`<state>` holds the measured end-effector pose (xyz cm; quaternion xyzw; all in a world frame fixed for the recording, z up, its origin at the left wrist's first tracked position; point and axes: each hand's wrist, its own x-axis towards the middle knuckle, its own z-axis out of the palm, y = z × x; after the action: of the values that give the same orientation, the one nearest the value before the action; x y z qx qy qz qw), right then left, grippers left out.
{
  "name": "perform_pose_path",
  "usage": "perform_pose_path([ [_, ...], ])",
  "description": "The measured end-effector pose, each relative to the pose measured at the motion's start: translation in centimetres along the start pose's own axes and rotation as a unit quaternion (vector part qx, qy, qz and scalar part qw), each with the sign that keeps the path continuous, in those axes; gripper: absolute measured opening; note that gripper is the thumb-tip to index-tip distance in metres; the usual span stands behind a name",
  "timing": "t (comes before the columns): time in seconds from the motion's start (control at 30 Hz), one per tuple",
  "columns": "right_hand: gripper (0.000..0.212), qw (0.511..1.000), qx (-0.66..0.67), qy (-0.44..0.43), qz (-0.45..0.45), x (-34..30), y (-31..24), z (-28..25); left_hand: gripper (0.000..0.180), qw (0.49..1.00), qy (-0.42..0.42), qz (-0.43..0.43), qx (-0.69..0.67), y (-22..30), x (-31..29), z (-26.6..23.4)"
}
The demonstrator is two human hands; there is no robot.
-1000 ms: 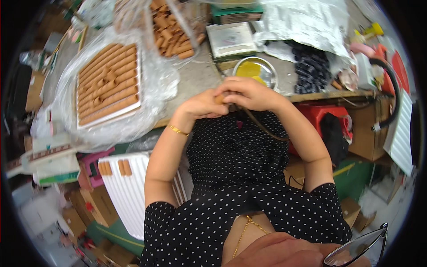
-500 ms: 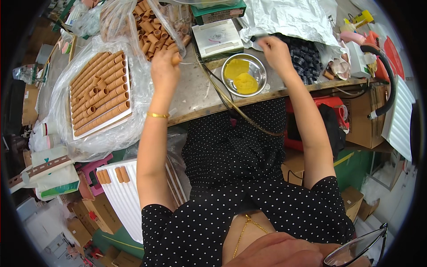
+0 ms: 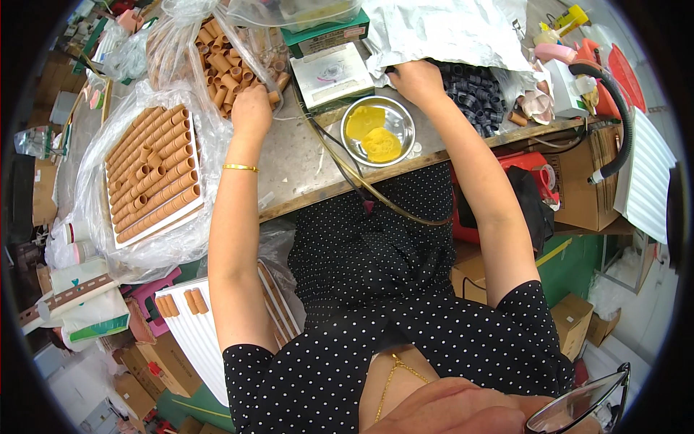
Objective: The person is seen taking small brown tubes, applying some substance from a yellow bowl, and then placing black caps on the tubes before organizing them in a tray.
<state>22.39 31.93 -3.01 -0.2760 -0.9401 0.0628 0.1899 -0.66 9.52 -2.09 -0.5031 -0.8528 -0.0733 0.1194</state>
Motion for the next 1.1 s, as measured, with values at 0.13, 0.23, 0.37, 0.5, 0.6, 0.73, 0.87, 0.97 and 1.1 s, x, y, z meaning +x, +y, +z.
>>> perform_pose_path([
  [0.13,0.020,0.994,-0.098,-0.044,-0.024,0.7,0.4,0.6,0.007,1.000,0.001,0.007,0.010,0.1,0.4,0.1],
  [0.23,0.024,0.996,-0.011,-0.089,-0.006,0.6,0.8,-1.5,0.009,0.999,-0.026,-0.004,0.019,-0.4,0.3,-0.1],
  [0.37,0.032,0.984,0.109,-0.109,0.090,-1.6,2.6,-5.6,0.023,0.998,-0.051,0.023,0.010,-1.3,-0.2,-0.3],
  [0.5,0.027,0.964,0.194,-0.089,0.157,-4.8,4.7,-7.0,0.034,0.997,-0.062,0.039,0.028,-0.4,-0.1,-0.7],
  [0.6,0.027,0.946,0.271,-0.099,0.145,-5.8,2.5,-7.7,0.036,0.999,0.031,0.024,-0.016,-1.3,-0.3,-0.5],
  [0.73,0.024,0.955,0.269,-0.107,-0.071,-6.3,-1.9,-5.8,0.037,0.967,0.057,-0.090,-0.233,1.5,-3.1,-3.0],
  [0.87,0.025,0.962,0.162,-0.125,-0.182,-5.2,-4.3,-3.1,0.035,0.777,-0.053,-0.247,-0.577,5.6,-6.6,-3.8],
  [0.97,0.025,0.961,0.110,-0.131,-0.215,-4.4,-4.9,-2.2,0.035,0.662,-0.054,-0.244,-0.707,7.2,-8.2,-4.0],
  [1.1,0.019,0.958,0.073,-0.168,-0.221,-3.6,-5.3,-2.1,0.031,0.687,-0.011,-0.200,-0.698,7.7,-9.1,-2.9],
])
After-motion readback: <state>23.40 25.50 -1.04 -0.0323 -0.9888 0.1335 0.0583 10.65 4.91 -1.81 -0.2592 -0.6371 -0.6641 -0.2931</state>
